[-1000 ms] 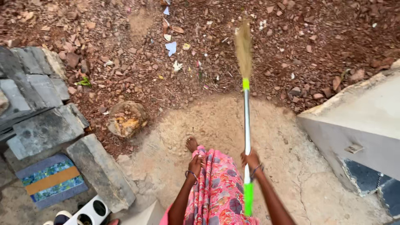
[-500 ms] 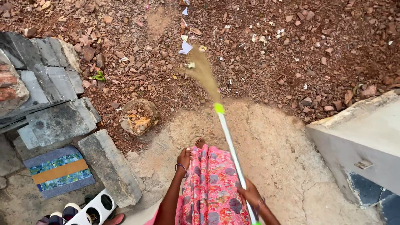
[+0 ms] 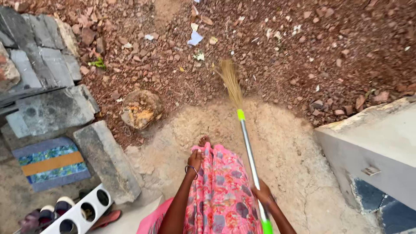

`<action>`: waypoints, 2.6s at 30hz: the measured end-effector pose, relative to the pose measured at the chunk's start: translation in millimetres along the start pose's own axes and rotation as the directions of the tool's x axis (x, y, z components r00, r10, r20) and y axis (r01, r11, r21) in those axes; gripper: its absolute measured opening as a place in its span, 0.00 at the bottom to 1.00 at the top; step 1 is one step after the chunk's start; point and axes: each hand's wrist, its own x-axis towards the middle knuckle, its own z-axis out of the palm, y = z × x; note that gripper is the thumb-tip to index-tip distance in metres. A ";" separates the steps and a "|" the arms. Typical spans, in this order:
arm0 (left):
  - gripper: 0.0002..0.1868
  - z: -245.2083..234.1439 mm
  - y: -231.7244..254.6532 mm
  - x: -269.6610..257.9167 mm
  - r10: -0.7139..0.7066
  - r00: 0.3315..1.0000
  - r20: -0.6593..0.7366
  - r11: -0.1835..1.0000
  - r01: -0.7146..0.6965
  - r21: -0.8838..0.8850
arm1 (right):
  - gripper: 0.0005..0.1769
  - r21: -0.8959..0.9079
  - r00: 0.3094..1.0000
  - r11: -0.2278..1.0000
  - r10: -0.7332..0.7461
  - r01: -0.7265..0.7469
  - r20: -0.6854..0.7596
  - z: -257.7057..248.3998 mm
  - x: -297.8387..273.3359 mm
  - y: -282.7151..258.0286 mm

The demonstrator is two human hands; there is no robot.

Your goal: The person sweeps the outdoor ground and porch area using a broom, moving debris and cleaning various surfaces including around water buckets and a shoe rack.

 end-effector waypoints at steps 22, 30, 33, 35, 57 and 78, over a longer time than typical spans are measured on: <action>0.20 3.1 3.7 2.1 -0.118 0.993 0.020 0.982 0.120 -0.146 | 0.12 0.299 0.959 0.914 0.242 -0.276 0.147 74.0 12.3 0.5; 0.17 -3.4 -5.6 8.4 -0.155 0.988 0.005 0.975 0.154 -0.162 | 0.18 -0.083 0.996 0.994 0.078 -0.074 0.044 12.9 24.9 -28.9; 0.17 -4.5 -1.9 11.5 -0.141 0.990 -0.006 0.965 0.137 -0.223 | 0.12 0.307 0.984 0.935 0.172 -0.177 0.045 44.4 13.9 -21.3; 0.18 -8.6 0.1 13.9 -0.061 0.998 -0.010 0.970 0.057 -0.237 | 0.10 0.406 0.986 0.898 0.143 -0.166 0.087 72.6 30.8 -25.1; 0.20 -80.3 -9.7 47.4 -0.206 0.966 -0.157 0.956 0.164 -0.241 | 0.09 0.286 0.991 0.951 0.096 -0.118 0.092 116.8 148.8 -113.5; 0.20 20.2 89.4 167.3 -0.073 0.988 -0.132 0.891 0.005 -0.454 | 0.16 -0.406 0.944 0.882 -0.310 0.241 -0.114 -113.3 242.3 -198.6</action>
